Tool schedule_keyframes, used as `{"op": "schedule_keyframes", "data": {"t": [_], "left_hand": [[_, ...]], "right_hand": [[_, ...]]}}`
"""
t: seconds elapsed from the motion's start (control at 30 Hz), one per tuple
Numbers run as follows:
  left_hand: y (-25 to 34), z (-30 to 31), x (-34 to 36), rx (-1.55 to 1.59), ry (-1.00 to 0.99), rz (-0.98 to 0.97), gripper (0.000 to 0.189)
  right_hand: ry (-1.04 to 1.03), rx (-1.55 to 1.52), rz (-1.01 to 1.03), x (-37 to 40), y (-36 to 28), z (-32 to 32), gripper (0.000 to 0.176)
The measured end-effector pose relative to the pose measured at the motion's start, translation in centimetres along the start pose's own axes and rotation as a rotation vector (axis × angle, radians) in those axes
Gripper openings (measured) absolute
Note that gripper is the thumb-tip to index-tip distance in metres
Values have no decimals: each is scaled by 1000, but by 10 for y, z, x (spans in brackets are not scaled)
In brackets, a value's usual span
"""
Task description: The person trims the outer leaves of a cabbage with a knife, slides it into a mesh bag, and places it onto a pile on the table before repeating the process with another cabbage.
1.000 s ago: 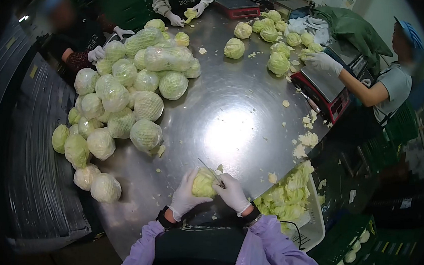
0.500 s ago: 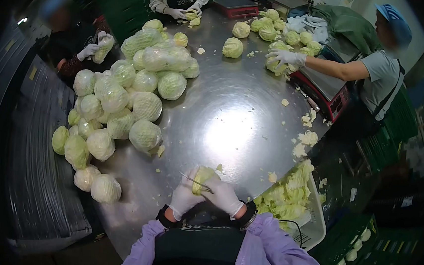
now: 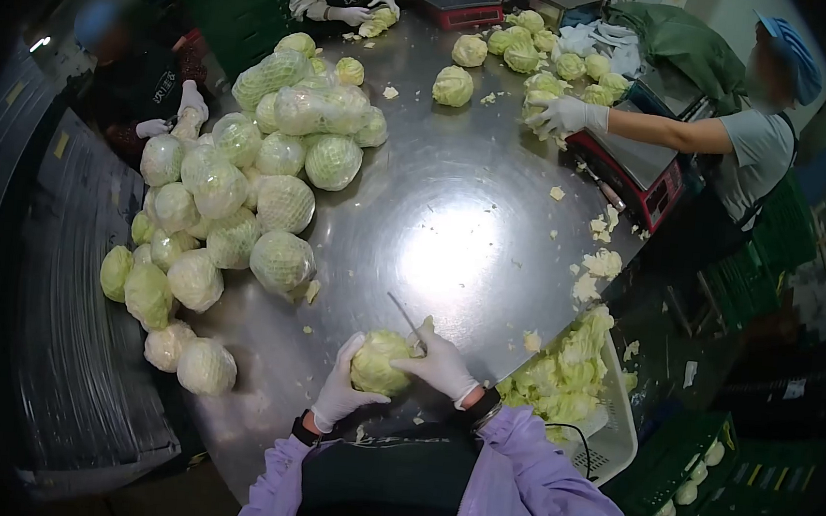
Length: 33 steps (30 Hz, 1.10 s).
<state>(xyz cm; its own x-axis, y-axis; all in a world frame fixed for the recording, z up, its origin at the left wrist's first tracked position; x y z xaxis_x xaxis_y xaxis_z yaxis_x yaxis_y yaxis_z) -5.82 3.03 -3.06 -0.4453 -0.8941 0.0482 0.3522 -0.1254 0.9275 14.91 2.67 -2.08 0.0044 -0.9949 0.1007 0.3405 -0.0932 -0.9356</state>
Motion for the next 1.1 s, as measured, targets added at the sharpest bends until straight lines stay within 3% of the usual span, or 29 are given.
{"op": "schedule_keyframes", "data": {"t": [0.13, 0.2, 0.33, 0.43, 0.47, 0.53, 0.6, 0.63, 0.67, 0.7, 0.8, 0.87, 1.03, 1.1], "left_hand": [[-4, 1, 0, -17, -7, -45, 109], [-2, -1, -2, -8, -10, -82, 109], [4, 2, -6, -21, -48, -69, 111], [35, 1, -7, -204, -9, -99, 111], [45, -3, -9, -325, 47, -103, 112], [48, -14, -9, -396, 67, -103, 111], [46, -20, -12, -532, 87, -106, 111], [44, -20, -14, -528, 87, -108, 111], [43, -17, -14, -475, 84, -119, 110], [41, -14, -13, -424, 81, -126, 110], [38, -3, -15, -331, 95, -86, 108], [32, 2, -17, -315, 89, -102, 104], [3, 22, -22, -121, 63, -48, 95], [-38, 28, -22, 454, 126, 79, 85]], "right_hand": [[-56, -125, -69, 0, 3, 2, 24], [-169, -325, -275, 6, 9, 4, 21], [-108, -206, -215, 10, 16, 7, 22], [-183, -263, -424, 14, 5, 8, 26], [-185, -261, -418, 13, 8, 5, 26], [-87, -29, -176, 13, 13, 0, 28], [-73, -31, -158, 11, 21, 4, 28], [-120, -227, -254, 12, 27, 4, 27], [-168, -426, -352, 14, 32, 2, 27], [-171, -426, -354, 15, 33, 3, 27], [-106, -245, -357, 9, 43, 5, 21], [21, -23, -254, -1, 61, 10, 16], [178, -91, -320, 10, 54, 56, 18], [237, 30, -310, 32, 65, 90, 21]]}}
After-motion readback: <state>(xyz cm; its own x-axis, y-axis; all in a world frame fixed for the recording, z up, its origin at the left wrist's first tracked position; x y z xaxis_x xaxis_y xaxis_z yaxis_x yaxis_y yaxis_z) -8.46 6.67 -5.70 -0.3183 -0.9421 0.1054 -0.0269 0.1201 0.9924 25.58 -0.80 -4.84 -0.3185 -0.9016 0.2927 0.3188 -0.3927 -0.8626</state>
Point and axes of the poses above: each hand's wrist, its own x-axis away from the middle knuckle, its own z-axis out of the back of the hand, y = z × x, the point moved 4 cm from there along -x, towards the middle knuckle, and after that the axes turned 2 degrees about y, right-handed, at the moved point
